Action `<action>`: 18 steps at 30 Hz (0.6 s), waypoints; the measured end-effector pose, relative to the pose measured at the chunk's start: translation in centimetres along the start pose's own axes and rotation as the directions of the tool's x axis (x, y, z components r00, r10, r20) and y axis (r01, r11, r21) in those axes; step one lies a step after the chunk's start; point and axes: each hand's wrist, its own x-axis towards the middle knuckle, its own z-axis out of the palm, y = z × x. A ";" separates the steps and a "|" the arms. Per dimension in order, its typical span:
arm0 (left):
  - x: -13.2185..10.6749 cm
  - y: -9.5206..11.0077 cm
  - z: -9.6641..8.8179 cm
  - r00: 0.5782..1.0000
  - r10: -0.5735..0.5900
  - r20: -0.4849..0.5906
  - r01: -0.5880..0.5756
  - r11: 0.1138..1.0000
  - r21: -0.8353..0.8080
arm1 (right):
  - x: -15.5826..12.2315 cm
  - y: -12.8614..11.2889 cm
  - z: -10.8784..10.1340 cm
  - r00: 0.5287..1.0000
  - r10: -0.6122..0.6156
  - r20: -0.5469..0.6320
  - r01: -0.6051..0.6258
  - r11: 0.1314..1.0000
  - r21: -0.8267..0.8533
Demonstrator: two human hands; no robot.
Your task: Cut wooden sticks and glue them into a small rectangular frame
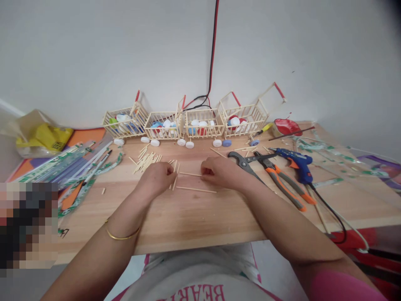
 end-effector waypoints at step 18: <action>0.4 0.6 0.7 0.999 -0.037 -0.003 0.037 0.998 -0.047 | 0.3 0.0 0.3 0.999 0.033 -0.020 -0.034 0.998 -0.045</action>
